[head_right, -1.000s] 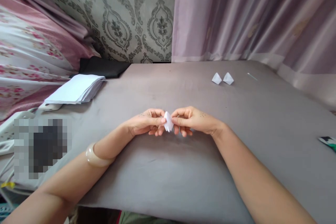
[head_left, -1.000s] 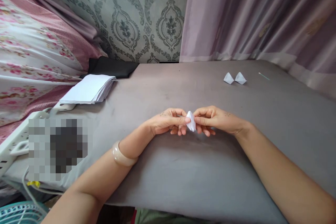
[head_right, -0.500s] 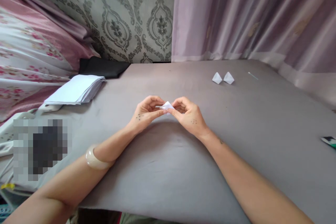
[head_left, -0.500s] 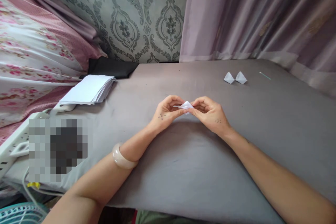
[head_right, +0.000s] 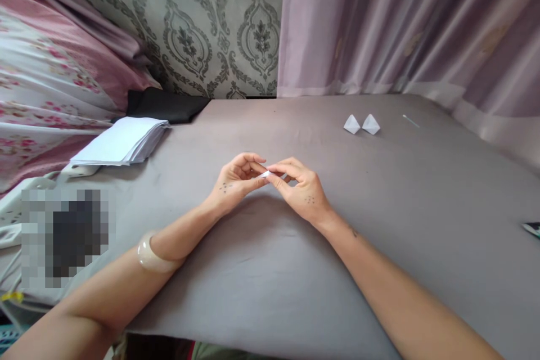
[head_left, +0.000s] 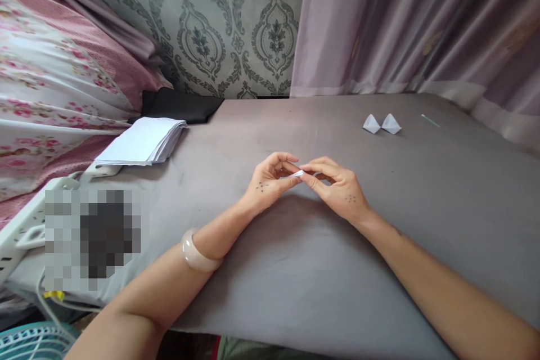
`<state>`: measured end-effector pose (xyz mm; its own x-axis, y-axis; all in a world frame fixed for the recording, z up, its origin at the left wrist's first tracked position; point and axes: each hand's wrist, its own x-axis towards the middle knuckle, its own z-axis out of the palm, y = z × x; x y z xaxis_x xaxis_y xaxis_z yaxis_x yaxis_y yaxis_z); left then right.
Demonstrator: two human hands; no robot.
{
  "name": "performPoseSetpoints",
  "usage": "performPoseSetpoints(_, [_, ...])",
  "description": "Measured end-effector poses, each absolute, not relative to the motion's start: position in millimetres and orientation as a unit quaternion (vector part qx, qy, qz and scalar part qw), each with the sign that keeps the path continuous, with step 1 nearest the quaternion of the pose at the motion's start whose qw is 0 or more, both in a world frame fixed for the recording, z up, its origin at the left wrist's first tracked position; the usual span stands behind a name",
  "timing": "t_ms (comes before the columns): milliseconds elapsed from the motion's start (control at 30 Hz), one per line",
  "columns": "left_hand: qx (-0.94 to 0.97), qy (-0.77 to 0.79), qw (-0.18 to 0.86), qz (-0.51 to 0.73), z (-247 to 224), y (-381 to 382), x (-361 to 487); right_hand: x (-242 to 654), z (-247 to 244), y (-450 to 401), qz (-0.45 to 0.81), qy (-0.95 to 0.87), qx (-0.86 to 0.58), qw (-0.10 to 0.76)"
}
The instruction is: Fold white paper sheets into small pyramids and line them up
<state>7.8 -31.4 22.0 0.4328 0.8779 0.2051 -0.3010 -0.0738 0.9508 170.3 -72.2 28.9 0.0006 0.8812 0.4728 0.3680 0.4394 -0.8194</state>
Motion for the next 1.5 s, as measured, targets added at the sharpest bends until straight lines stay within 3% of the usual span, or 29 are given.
performPoseSetpoints(300, [0.559,0.322,0.64,0.417,20,-31,7,167,32,-79,0.198,-0.667,-0.537,0.477])
performPoseSetpoints(500, [0.638,0.336,0.62,0.31,19,-30,3,180,33,-74,0.261,-0.716,-0.528,0.375])
performPoseSetpoints(633, [0.55,0.356,0.666,0.358,23,-30,4,184,32,-68,0.436,-0.578,-0.531,0.441])
performPoseSetpoints(733, [0.488,0.373,0.681,0.398,24,-28,5,181,29,-66,0.495,-0.474,-0.544,0.485])
performPoseSetpoints(1067, [0.414,0.387,0.731,0.381,20,-31,10,169,25,-68,0.466,-0.485,-0.547,0.498])
performPoseSetpoints(1367, [0.51,0.405,0.701,0.291,26,-34,9,185,30,-66,0.428,-0.595,-0.571,0.37])
performPoseSetpoints(1500, [0.517,0.441,0.667,0.305,26,-33,9,184,29,-67,0.45,-0.583,-0.562,0.376])
